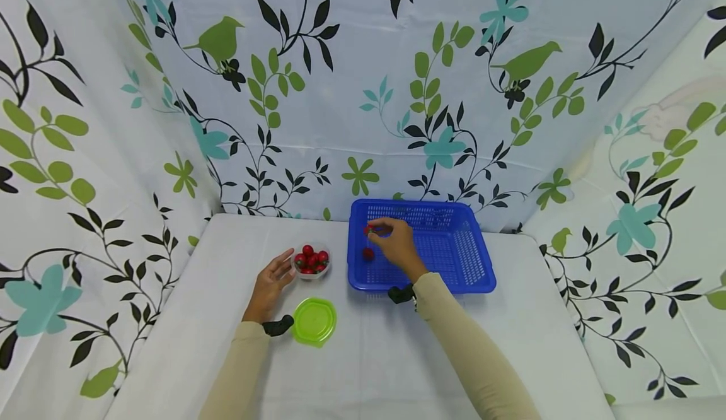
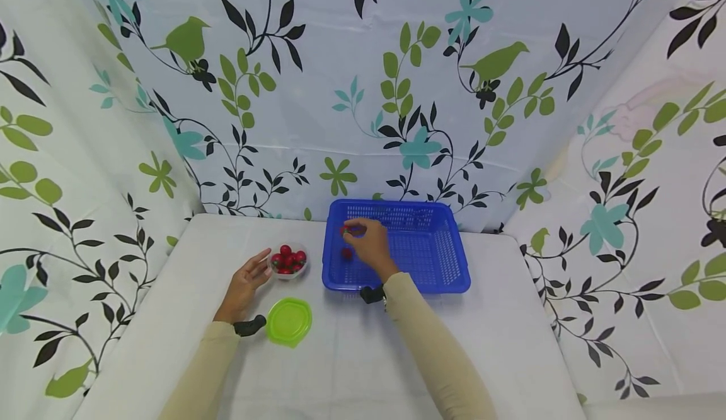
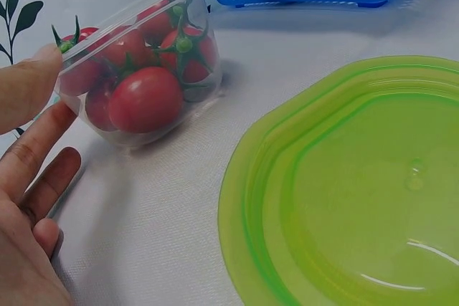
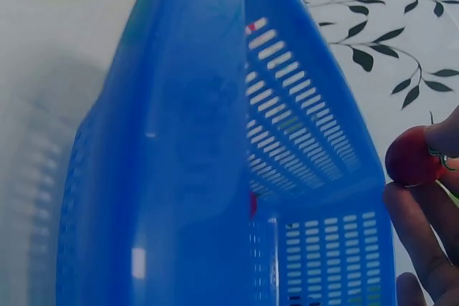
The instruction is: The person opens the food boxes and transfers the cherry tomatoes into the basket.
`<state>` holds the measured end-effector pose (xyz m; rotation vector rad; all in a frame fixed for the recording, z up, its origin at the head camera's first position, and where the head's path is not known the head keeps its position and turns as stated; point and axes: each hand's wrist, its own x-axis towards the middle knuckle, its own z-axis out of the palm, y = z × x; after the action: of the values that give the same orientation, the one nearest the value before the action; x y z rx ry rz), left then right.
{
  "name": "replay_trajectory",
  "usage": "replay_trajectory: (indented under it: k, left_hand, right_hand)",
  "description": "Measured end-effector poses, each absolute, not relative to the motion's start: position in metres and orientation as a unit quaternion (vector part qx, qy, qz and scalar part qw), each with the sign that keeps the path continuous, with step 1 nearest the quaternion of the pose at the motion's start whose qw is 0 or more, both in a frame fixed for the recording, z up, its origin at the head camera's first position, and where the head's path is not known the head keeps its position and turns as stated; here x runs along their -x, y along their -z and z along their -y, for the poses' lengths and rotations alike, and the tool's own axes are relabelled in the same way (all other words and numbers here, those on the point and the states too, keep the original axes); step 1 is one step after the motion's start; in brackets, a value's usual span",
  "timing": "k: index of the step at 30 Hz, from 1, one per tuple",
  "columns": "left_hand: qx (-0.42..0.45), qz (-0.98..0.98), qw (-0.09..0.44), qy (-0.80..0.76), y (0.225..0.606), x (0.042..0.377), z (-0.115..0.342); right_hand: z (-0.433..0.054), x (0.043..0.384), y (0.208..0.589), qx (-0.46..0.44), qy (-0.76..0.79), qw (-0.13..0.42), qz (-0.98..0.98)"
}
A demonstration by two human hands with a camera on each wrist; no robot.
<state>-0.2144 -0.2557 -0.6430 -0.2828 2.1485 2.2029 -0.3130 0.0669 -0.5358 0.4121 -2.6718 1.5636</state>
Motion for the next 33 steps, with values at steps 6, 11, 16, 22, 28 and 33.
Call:
replay_trajectory:
  k: [6, 11, 16, 22, 28, 33]
  left_hand:
    - [0.093, -0.702, 0.030, -0.705, 0.641, 0.213, 0.255]
    - [0.089, -0.700, 0.030, -0.708, 0.641, 0.212, 0.254]
    - [0.086, -0.696, 0.028, -0.712, 0.640, 0.212, 0.253]
    - [0.089, -0.694, 0.033, -0.713, 0.640, 0.211, 0.255]
    - [0.089, -0.699, 0.035, -0.708, 0.640, 0.212, 0.255]
    - [0.090, -0.695, 0.035, -0.712, 0.640, 0.213, 0.254]
  right_hand:
    - [-0.076, 0.316, 0.536, -0.107, -0.497, -0.015, 0.861]
    - [-0.080, 0.320, 0.538, -0.102, -0.500, -0.031, 0.859]
    - [-0.085, 0.326, 0.537, -0.101, -0.500, -0.067, 0.858]
    - [-0.091, 0.336, 0.540, -0.110, -0.478, -0.112, 0.864]
    - [-0.094, 0.346, 0.545, -0.105, -0.456, -0.144, 0.872]
    - [-0.094, 0.354, 0.545, -0.110, -0.436, -0.169, 0.877]
